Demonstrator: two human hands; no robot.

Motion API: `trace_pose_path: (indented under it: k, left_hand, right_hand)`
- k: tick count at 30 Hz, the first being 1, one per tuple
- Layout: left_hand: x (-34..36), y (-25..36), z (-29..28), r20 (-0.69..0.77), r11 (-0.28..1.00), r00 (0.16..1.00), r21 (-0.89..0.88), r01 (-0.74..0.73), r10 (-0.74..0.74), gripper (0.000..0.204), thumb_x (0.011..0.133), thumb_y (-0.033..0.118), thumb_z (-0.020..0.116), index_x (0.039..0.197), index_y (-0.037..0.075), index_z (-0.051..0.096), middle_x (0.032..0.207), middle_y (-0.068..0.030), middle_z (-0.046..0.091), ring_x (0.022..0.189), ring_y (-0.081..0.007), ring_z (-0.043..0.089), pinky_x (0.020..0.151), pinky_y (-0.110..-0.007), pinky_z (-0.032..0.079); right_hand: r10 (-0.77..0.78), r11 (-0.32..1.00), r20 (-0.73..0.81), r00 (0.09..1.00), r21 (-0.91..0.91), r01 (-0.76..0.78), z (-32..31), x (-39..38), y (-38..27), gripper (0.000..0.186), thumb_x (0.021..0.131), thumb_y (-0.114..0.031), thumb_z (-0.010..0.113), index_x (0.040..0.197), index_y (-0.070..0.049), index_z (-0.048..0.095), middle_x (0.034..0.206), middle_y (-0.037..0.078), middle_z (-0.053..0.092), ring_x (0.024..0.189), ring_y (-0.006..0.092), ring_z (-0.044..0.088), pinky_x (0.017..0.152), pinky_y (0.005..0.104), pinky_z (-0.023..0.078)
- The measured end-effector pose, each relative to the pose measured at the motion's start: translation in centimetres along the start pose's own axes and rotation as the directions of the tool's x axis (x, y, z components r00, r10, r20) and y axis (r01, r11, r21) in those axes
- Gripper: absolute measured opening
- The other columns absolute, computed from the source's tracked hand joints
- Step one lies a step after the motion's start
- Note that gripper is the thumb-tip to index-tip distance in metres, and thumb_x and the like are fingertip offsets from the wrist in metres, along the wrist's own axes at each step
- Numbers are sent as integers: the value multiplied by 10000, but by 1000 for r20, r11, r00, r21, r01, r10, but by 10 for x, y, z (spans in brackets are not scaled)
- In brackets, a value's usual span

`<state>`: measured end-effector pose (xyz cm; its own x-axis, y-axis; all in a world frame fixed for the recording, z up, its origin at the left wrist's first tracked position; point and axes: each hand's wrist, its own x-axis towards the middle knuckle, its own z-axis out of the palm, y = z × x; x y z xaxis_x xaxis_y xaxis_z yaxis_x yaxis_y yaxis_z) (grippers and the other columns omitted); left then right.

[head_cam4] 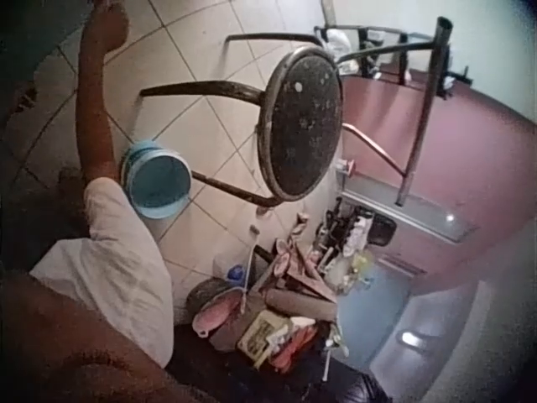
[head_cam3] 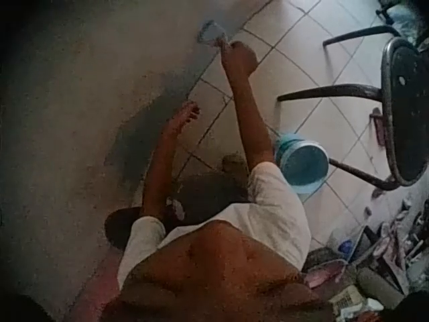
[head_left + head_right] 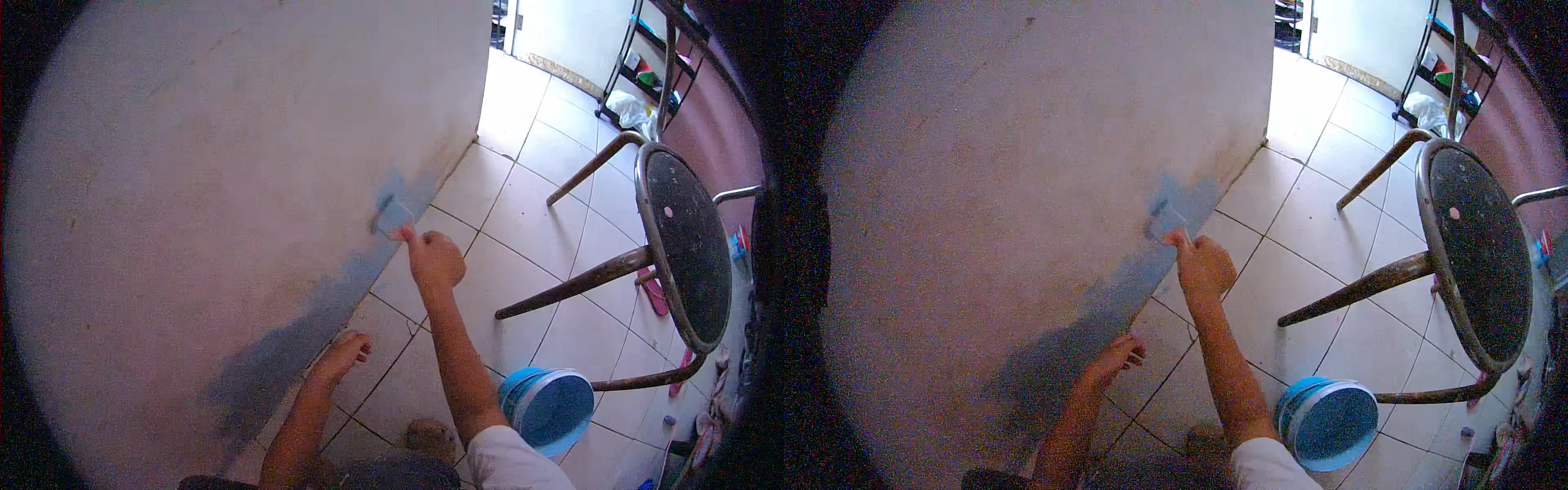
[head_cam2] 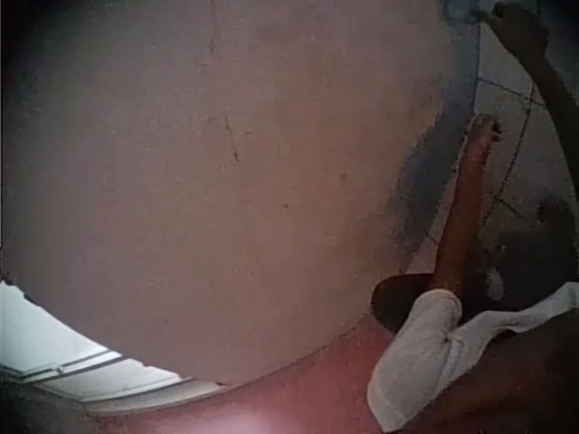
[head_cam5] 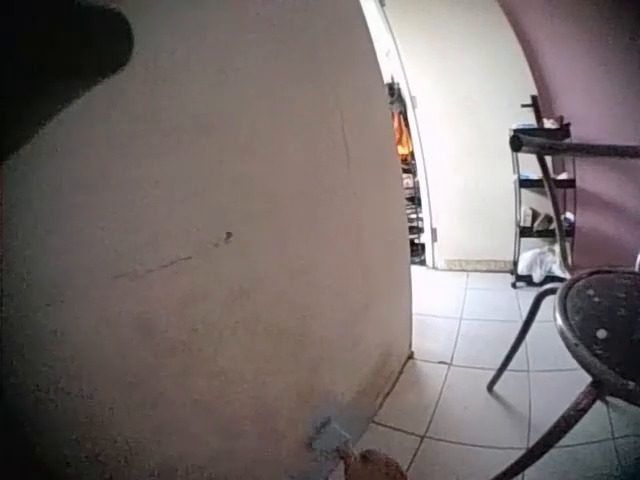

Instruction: Painting the base of a wall with blue paint using a brush.

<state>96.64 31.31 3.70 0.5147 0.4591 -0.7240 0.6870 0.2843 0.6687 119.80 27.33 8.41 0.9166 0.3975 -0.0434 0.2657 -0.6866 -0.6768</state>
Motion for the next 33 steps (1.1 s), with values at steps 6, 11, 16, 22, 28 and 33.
trace_pose_path:
  k: [6,11,16,22,28,33]
  left_hand:
    - [3,3,-2,-8,998,999,50,38,-38,318,816,391,474,853,82,537,871,-52,573,751,-183,560,704,-342,398]
    - [5,-17,-13,-21,999,999,32,-27,28,301,817,375,467,858,87,542,858,-45,580,747,-172,562,681,-346,391]
    - [2,-15,-7,-41,999,999,34,22,-21,304,827,372,456,880,87,547,848,-42,578,728,-170,551,685,-343,396]
    - [-2,-5,-4,48,997,997,47,55,-57,334,833,395,458,909,86,556,860,-44,576,728,-169,541,694,-338,400]
    - [-2,-5,-11,97,993,995,116,-30,19,370,849,430,444,913,84,558,874,-51,579,748,-170,552,685,-319,413]
    - [24,-40,-27,52,993,999,112,-22,16,335,851,352,448,896,37,551,861,-76,568,757,-184,540,694,-321,427]
  right_hand:
    - [-279,371,389,878,887,-275,12,9,27,424,781,-433,655,716,-17,610,605,69,554,513,161,538,452,250,388]
    - [69,875,535,842,373,-308,57,20,80,451,784,-434,646,749,14,612,605,91,566,498,176,537,482,296,429]
    - [-284,957,44,958,-44,286,29,18,57,542,771,-486,620,682,48,598,624,156,599,501,263,557,548,408,457]
    - [-321,778,304,897,625,67,-9,3,18,514,817,-489,574,694,9,607,569,93,564,446,196,528,444,314,414]
    - [-33,999,523,852,47,9,42,16,90,525,792,-515,592,757,9,617,531,123,545,463,258,552,518,388,454]
    - [-224,966,94,970,-115,234,46,-2,79,524,774,-535,598,694,-19,638,567,114,577,471,240,561,535,387,467]
